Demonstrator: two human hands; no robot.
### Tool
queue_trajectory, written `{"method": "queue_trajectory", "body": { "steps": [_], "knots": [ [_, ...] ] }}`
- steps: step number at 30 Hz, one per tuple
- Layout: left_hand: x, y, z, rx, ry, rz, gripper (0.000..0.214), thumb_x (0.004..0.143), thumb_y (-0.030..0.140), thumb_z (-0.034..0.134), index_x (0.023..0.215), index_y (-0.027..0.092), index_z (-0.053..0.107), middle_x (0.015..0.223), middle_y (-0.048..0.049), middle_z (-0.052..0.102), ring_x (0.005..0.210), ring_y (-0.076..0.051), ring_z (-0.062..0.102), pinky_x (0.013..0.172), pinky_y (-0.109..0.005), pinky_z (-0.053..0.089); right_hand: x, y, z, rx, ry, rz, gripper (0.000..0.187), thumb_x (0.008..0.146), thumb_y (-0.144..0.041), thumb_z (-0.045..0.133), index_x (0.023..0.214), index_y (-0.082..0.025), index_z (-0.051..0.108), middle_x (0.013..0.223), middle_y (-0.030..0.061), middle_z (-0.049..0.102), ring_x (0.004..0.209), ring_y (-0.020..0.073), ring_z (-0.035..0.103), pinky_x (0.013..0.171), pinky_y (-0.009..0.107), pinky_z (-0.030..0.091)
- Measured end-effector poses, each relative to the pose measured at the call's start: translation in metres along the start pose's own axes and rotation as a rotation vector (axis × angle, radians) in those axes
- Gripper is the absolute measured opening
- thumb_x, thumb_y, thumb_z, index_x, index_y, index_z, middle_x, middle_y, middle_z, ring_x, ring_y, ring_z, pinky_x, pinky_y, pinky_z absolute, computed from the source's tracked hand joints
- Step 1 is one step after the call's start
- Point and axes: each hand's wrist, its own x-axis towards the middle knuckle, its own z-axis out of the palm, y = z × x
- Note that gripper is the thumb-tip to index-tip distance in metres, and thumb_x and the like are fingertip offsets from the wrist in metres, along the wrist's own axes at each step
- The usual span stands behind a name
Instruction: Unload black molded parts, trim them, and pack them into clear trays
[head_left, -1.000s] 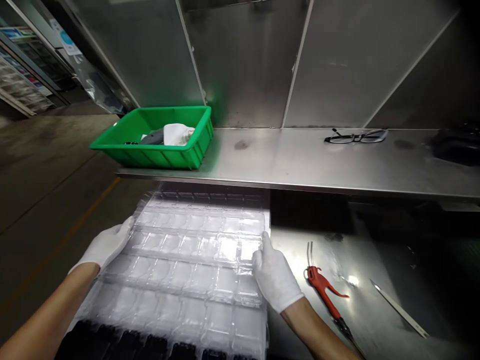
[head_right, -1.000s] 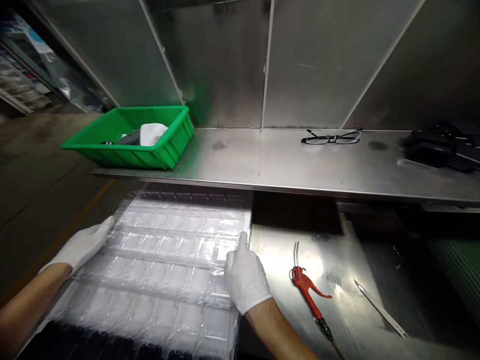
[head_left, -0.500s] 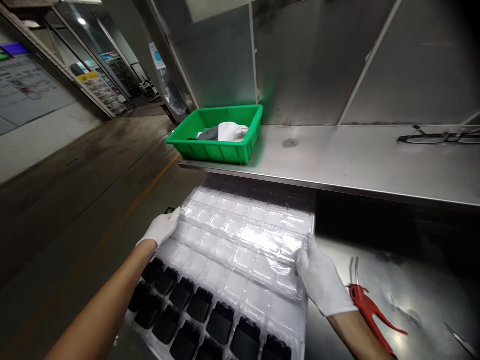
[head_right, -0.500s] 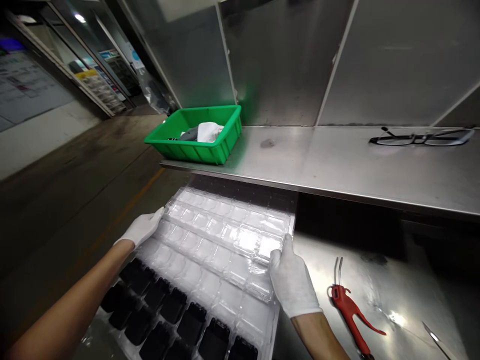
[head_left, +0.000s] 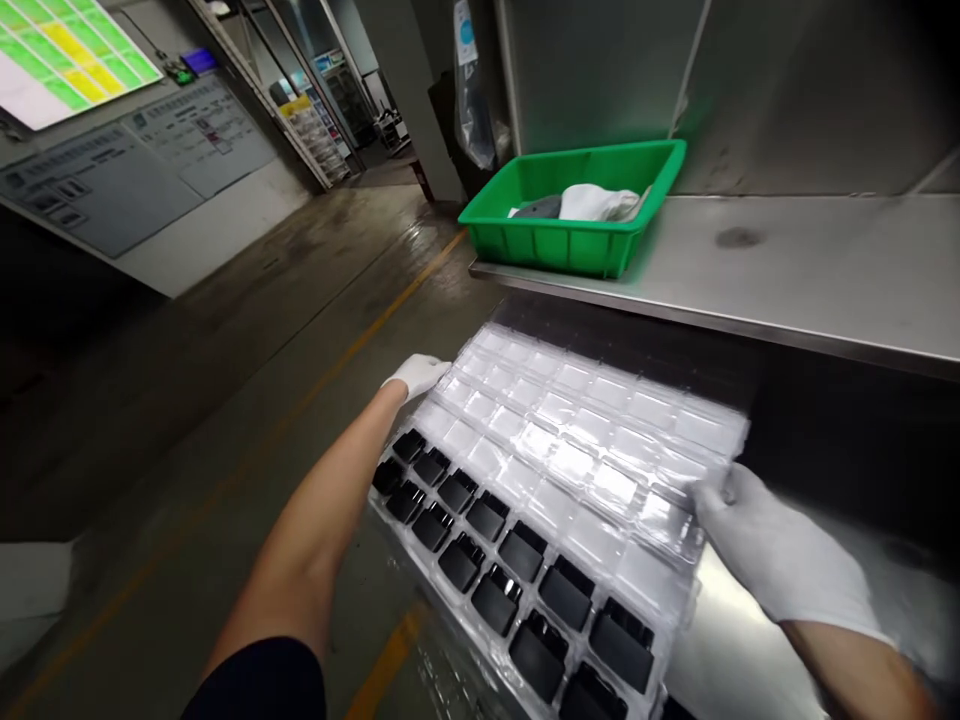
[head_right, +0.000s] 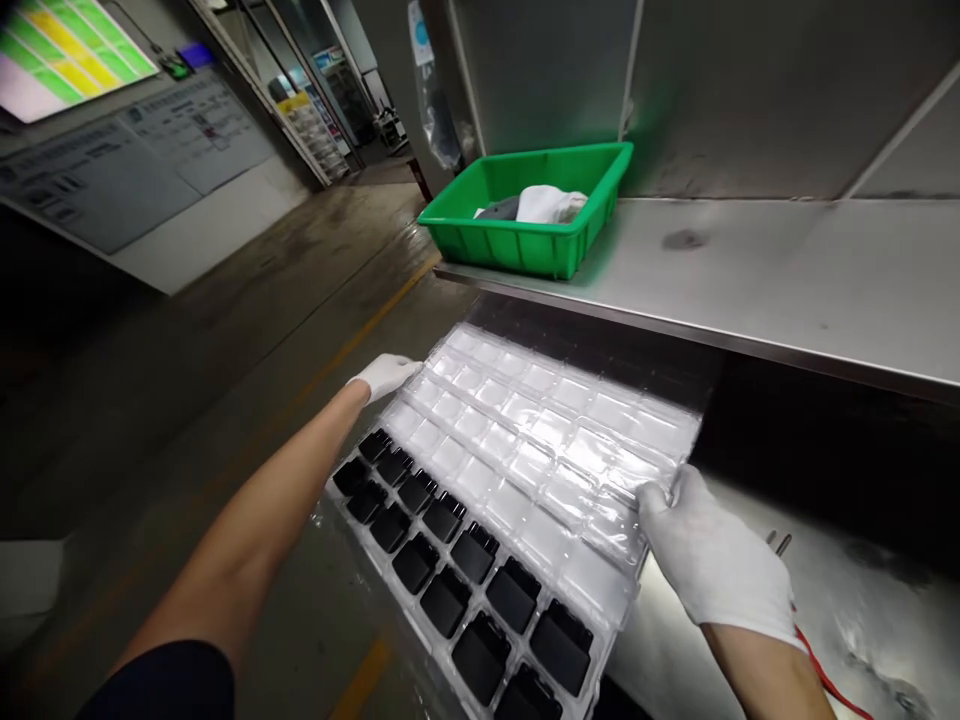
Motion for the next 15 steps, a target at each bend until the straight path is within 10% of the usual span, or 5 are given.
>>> {"method": "queue_trajectory", "body": {
  "steps": [15],
  "knots": [
    [0.025, -0.016, 0.010, -0.051, -0.027, -0.003, 0.037, 0.090, 0.052, 0.065, 0.094, 0.015, 0.070, 0.077, -0.0005, 0.070, 0.065, -0.014, 0.062, 0.066, -0.030, 0.053, -0.010, -0.011, -0.004, 0.166, 0.122, 0.041, 0.022, 0.090, -0.039, 0.042, 0.084, -0.026, 0.059, 0.072, 0.0003, 0.066, 0.068, 0.0224, 0.065, 0.060, 0.031, 0.045]
  ]
}}
